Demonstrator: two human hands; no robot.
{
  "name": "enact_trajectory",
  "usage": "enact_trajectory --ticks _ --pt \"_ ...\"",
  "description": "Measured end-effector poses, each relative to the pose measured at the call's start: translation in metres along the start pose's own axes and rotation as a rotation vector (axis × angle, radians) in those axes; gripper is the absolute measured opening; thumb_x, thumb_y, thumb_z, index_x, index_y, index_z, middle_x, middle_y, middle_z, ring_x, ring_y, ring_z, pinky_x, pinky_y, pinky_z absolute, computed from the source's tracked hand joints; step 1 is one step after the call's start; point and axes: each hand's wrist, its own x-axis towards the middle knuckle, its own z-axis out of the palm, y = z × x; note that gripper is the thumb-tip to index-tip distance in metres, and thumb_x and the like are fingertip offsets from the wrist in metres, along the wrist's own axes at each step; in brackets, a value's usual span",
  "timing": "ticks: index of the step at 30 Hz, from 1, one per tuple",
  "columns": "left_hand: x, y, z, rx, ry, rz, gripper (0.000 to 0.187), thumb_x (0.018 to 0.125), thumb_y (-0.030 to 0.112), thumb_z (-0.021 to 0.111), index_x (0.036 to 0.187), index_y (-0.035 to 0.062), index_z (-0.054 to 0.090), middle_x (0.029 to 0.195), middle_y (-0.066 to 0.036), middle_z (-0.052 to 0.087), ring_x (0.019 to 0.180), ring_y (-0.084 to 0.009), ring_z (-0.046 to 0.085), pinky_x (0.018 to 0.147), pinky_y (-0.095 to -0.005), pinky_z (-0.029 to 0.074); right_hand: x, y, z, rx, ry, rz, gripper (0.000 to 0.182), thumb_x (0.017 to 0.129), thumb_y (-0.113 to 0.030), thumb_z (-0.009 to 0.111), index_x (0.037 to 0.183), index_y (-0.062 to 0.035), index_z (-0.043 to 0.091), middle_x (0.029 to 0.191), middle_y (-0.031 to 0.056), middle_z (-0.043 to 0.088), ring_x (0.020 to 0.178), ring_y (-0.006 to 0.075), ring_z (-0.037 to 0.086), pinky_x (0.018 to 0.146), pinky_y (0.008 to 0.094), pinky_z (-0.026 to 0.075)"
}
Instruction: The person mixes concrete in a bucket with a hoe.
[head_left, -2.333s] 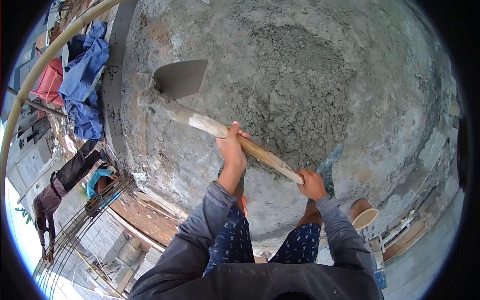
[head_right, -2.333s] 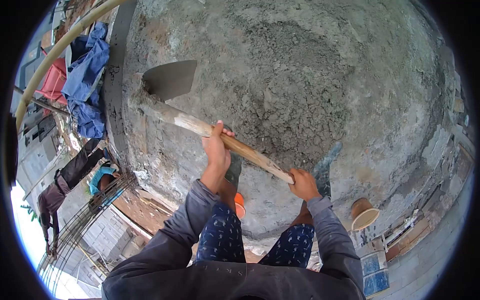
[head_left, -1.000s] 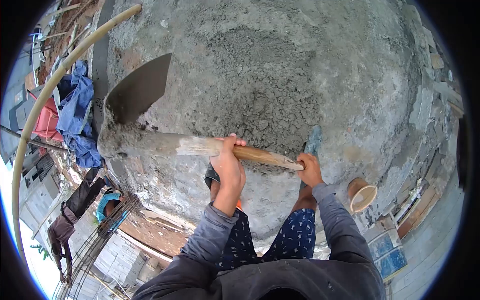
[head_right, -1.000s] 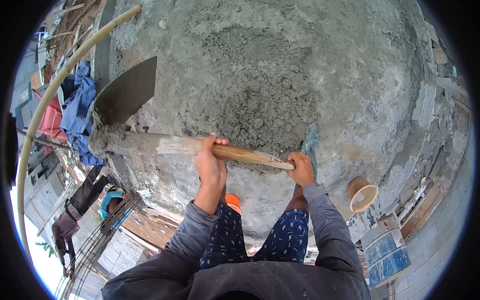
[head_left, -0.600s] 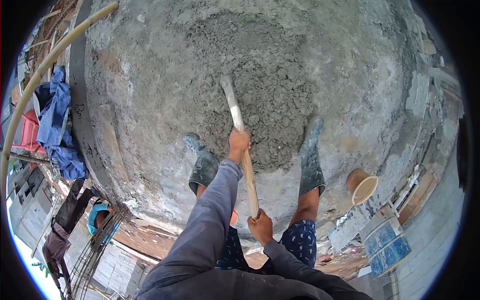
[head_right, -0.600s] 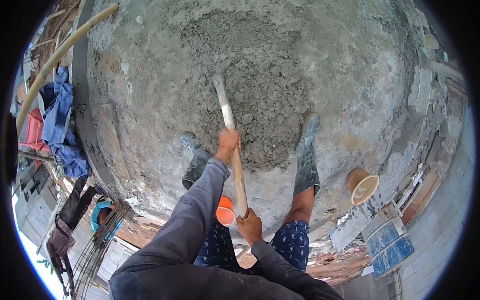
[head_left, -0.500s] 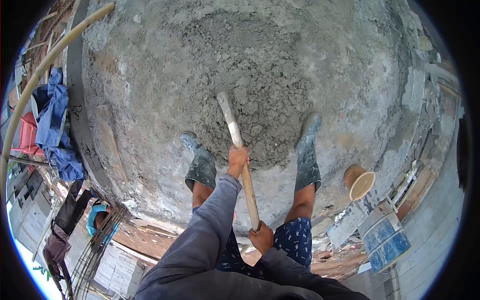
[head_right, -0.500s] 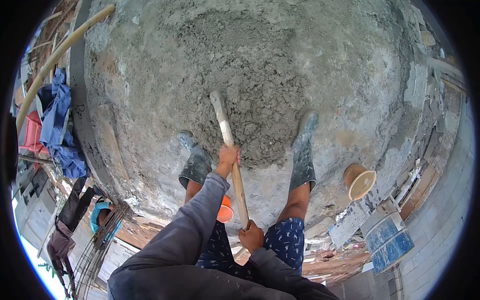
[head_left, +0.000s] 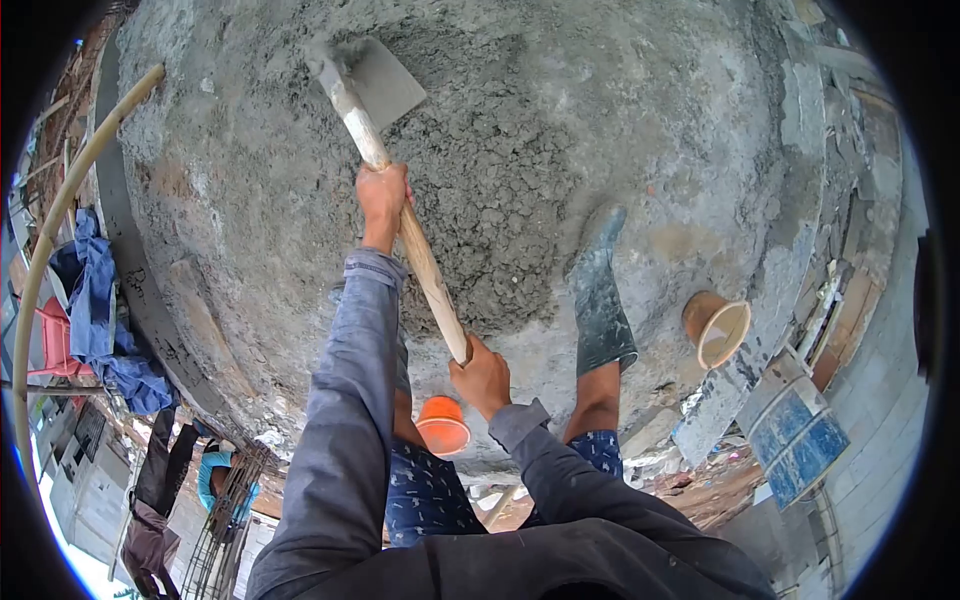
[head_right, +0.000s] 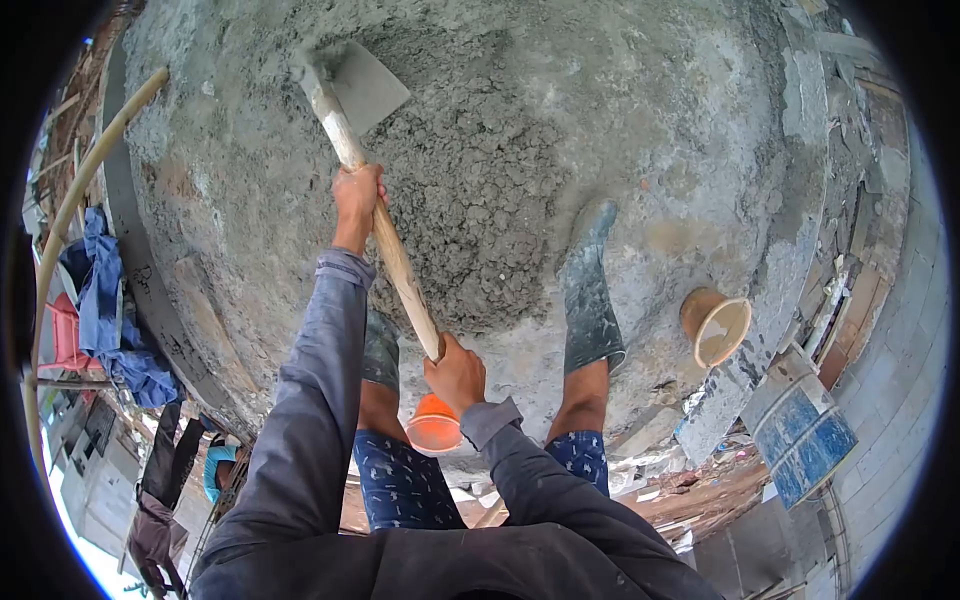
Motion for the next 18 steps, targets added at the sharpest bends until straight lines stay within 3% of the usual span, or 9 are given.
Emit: enact_trajectory --ticks 2,4,5,6,8,11,14,18 --pt "-0.032 -0.106 0.012 0.248 -0.056 -0.149 0.021 0.083 0.01 0.064 0.097 -0.0031 0.055 0.06 -0.007 0.06 0.044 -0.0178 0.06 0.044 -0.0338 0.05 -0.062 0.043 0.03 0.097 -0.073 0.246 0.028 0.083 -0.025 0.071 0.105 -0.0075 0.065 0.088 0.0215 0.073 0.088 0.0469 0.069 0.078 0.0551 0.054" --pt "-0.115 -0.169 0.006 0.372 -0.067 -0.232 0.028 0.083 0.015 0.066 0.099 -0.0049 0.055 0.059 -0.012 0.062 0.046 -0.0233 0.064 0.047 -0.0372 0.052 -0.139 0.076 0.035 0.129 -0.076 0.363 0.035 0.082 -0.025 0.071 0.113 -0.0088 0.068 0.093 0.0216 0.073 0.091 0.0444 0.07 0.08 0.0531 0.055" --pt "-0.143 -0.193 -0.004 0.481 -0.044 -0.248 0.03 0.083 0.017 0.067 0.101 -0.004 0.056 0.062 -0.013 0.064 0.049 -0.0246 0.066 0.049 -0.0379 0.053 -0.17 0.086 0.024 0.151 -0.106 0.366 0.033 0.082 -0.024 0.071 0.11 -0.0084 0.069 0.096 0.022 0.074 0.093 0.0436 0.07 0.081 0.0527 0.055" --pt "-0.178 -0.176 -0.009 0.44 -0.012 -0.316 0.031 0.082 0.017 0.07 0.102 -0.0028 0.057 0.065 -0.014 0.066 0.051 -0.0249 0.068 0.05 -0.038 0.053 -0.194 0.099 0.026 0.114 -0.174 0.382 0.032 0.082 -0.024 0.07 0.11 -0.0084 0.07 0.099 0.0227 0.074 0.095 0.0424 0.071 0.085 0.0517 0.055" --pt "-0.216 -0.148 -0.019 0.576 0.02 -0.271 0.03 0.082 0.014 0.07 0.102 -0.0027 0.057 0.067 -0.013 0.066 0.051 -0.0233 0.067 0.05 -0.0378 0.053 -0.232 0.105 0.037 0.137 -0.18 0.419 0.033 0.083 -0.025 0.069 0.112 -0.0091 0.071 0.101 0.0229 0.074 0.099 0.0433 0.07 0.09 0.0514 0.055" --pt "-0.208 -0.087 0.0 0.427 0.014 -0.189 0.027 0.082 0.011 0.07 0.101 -0.002 0.055 0.068 -0.01 0.064 0.047 -0.0208 0.063 0.046 -0.036 0.051 -0.217 0.083 0.025 0.193 -0.11 0.351 0.029 0.082 -0.026 0.071 0.105 -0.0078 0.068 0.094 0.023 0.073 0.091 0.0452 0.07 0.083 0.0532 0.056" --pt "-0.152 -0.01 0.072 0.252 -0.097 -0.049 0.027 0.084 0.008 0.067 0.104 -0.0017 0.051 0.069 -0.009 0.06 0.044 -0.0177 0.057 0.04 -0.0332 0.045 -0.127 0.057 -0.017 0.299 0.088 0.15 0.028 0.081 -0.025 0.073 0.097 -0.0053 0.061 0.078 0.024 0.07 0.078 0.0472 0.068 0.071 0.0566 0.054" --pt "-0.072 0.077 0.206 0.279 -0.341 0.15 0.035 0.085 0.01 0.068 0.111 -0.006 0.052 0.069 -0.009 0.062 0.048 -0.0168 0.06 0.043 -0.0327 0.05 -0.009 0.021 -0.092 0.371 0.235 0.047 0.023 0.084 -0.015 0.069 0.099 -0.0024 0.057 0.079 0.0259 0.069 0.08 0.0475 0.069 0.07 0.0543 0.054"
